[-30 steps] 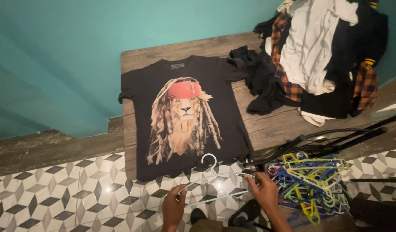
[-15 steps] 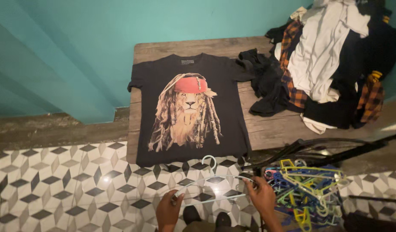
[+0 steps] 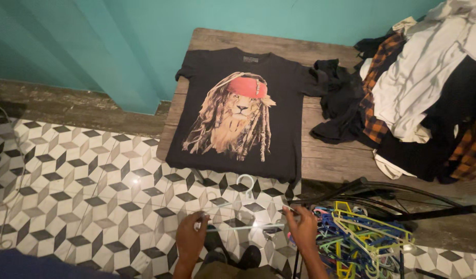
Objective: The person smooths two black t-shirts on a wooden table, then places each on a plastic hanger and hangs them on a nearby clothing rack.
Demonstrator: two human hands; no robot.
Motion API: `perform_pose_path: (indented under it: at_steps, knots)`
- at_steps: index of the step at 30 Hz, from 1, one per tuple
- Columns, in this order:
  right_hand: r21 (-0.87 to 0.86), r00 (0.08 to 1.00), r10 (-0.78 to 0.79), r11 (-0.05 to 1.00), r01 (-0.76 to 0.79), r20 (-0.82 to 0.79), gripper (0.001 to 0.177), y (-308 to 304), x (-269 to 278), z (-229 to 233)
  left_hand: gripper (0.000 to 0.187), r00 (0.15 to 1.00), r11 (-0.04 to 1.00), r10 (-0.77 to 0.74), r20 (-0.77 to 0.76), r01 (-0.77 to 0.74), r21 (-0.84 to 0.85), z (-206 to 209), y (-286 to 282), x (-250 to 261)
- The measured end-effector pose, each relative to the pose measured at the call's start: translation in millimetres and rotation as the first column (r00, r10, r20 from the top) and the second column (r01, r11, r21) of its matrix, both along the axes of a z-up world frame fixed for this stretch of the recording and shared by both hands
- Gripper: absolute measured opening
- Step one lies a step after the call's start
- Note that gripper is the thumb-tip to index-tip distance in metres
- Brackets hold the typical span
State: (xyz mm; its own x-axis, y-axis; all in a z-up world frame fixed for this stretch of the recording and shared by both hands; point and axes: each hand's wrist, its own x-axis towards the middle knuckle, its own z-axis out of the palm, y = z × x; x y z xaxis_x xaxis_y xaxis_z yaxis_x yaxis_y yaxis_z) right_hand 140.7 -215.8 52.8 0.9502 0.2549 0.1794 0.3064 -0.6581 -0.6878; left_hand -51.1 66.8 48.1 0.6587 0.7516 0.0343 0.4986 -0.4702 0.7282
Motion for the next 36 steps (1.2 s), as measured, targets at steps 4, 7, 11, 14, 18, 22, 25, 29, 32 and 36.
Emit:
perform_pose_path:
  at_steps: [4,7,11,14,18,22,25,29,32,36]
  knots:
    - [-0.045,0.993,0.041,0.998,-0.036,0.112,0.029,8,15,3,0.024,0.977,0.953,-0.097,0.192,0.035,0.300,7,14,14]
    - [-0.046,0.977,0.040,0.998,-0.031,0.212,0.028,19,32,5,0.022,0.966,0.911,-0.134,0.222,0.032,0.412,16,30,37]
    - [0.002,0.971,0.016,1.000,-0.017,0.239,0.027,36,51,9,0.020,0.966,0.948,-0.160,0.201,0.094,0.305,22,58,68]
    - [0.002,0.971,0.004,1.000,-0.004,0.237,0.028,50,62,16,0.019,0.963,0.953,-0.162,0.214,0.097,0.286,22,76,88]
    - [0.022,0.983,-0.061,0.998,0.058,0.175,0.030,78,72,25,0.018,0.960,0.955,-0.175,0.220,0.111,0.276,21,106,110]
    - [-0.025,0.969,-0.096,0.994,0.104,0.226,0.028,108,77,31,0.019,0.937,0.939,-0.230,0.262,0.143,0.313,18,140,125]
    - [-0.025,0.966,-0.093,0.994,0.102,0.241,0.028,123,81,30,0.019,0.937,0.930,-0.260,0.234,0.178,0.321,15,161,134]
    - [-0.025,0.974,-0.128,0.990,0.136,0.188,0.030,132,80,19,0.021,0.929,0.941,-0.286,0.233,0.227,0.252,7,176,143]
    - [-0.032,0.975,-0.147,0.987,0.155,0.167,0.030,132,84,9,0.021,0.913,0.927,-0.326,0.244,0.258,0.272,1,181,154]
    - [-0.091,0.970,-0.178,0.977,0.195,0.166,0.031,128,98,-9,0.021,0.900,0.902,-0.373,0.225,0.294,0.316,-9,182,171]
